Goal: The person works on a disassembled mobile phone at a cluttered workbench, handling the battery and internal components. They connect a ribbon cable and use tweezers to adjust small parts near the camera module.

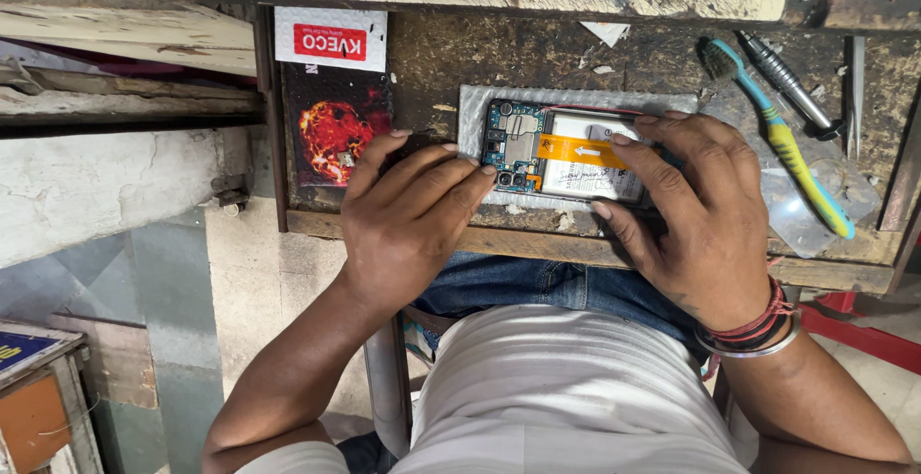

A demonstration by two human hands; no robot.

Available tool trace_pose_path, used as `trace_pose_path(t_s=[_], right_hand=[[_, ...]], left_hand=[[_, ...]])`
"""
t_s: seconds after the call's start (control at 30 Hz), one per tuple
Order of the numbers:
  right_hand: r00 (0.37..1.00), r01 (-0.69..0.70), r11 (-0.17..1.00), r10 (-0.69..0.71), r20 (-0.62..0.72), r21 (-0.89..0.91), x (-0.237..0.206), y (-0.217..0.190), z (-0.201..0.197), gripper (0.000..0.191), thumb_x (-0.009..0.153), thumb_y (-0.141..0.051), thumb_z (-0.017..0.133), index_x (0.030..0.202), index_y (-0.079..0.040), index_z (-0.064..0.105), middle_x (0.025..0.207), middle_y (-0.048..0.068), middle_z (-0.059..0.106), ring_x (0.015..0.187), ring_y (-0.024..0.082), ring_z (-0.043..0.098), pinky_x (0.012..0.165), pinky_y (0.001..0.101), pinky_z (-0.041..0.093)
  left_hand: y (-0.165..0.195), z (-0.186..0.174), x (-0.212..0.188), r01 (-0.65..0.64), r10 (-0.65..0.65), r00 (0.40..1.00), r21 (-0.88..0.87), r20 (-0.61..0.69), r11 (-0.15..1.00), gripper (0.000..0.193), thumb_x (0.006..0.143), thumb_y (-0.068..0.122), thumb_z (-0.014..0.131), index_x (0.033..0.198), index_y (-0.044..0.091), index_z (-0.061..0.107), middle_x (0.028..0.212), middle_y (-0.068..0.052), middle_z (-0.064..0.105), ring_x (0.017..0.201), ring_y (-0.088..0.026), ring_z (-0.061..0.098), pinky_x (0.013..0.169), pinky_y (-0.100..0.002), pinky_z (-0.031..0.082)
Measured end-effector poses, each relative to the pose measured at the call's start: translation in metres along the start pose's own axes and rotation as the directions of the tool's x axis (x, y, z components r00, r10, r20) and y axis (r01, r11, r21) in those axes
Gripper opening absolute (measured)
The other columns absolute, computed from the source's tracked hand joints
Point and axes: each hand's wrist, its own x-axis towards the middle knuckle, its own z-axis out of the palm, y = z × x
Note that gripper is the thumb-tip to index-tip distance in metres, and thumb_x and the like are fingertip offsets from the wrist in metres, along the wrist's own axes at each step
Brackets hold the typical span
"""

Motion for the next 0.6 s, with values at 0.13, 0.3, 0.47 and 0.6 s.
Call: trace_pose_path(t_s=[0.13, 0.3, 0.47, 0.6], right_hand=[[1.0, -0.001, 1.0, 0.001, 0.004, 0.0, -0.001, 0.001, 0.001, 0.054, 0.087, -0.023, 0.087, 0.132, -0.006, 0.065, 0.136, 0.016, 0.061, 0.131, 0.039, 0.055, 0.112, 0.0501, 0.046], [1.0, 0.004, 1.0, -0.004, -0.007, 0.008, 0.002, 0.0, -0.001, 0.057, 0.087, -0.025, 0.088, 0.135, -0.007, 0.063, 0.14, 0.016, 0.058, 0.133, 0.04, 0.053, 0.114, 0.0512, 0.045], [1.0, 0.019, 0.999, -0.018, 0.019, -0.042, 0.013, -0.008, -0.007, 0.071, 0.08, -0.029, 0.086, 0.137, -0.003, 0.054, 0.136, 0.022, 0.057, 0.128, 0.045, 0.052, 0.111, 0.0538, 0.041], [0.992, 0.038, 0.989, -0.02, 0.127, -0.142, 0.025, -0.01, -0.014, 0.083, 0.079, -0.038, 0.083, 0.143, 0.002, 0.05, 0.129, 0.023, 0.06, 0.121, 0.043, 0.054, 0.106, 0.053, 0.04]], left_hand=[[-0.001, 0.005, -0.003, 0.062, -0.063, 0.998, -0.059, -0.01, 0.996, 0.016, 0.093, 0.02, 0.084, 0.106, 0.012, 0.079, 0.103, -0.001, 0.076, 0.104, -0.016, 0.072, 0.106, -0.043, 0.046], [-0.001, 0.007, -0.005, 0.088, -0.088, 0.996, -0.092, 0.005, 0.992, 0.02, 0.093, 0.022, 0.084, 0.109, 0.012, 0.079, 0.107, -0.001, 0.076, 0.106, -0.017, 0.072, 0.107, -0.043, 0.046], [-0.001, 0.005, -0.01, 0.109, -0.108, 0.994, -0.075, 0.008, 0.991, 0.031, 0.092, 0.029, 0.084, 0.117, 0.012, 0.076, 0.109, -0.003, 0.076, 0.109, -0.019, 0.071, 0.109, -0.044, 0.044], [-0.002, 0.008, -0.014, 0.132, -0.132, 0.991, -0.06, 0.011, 0.989, 0.04, 0.092, 0.035, 0.084, 0.123, 0.012, 0.073, 0.111, -0.004, 0.075, 0.112, -0.02, 0.07, 0.112, -0.044, 0.041]])
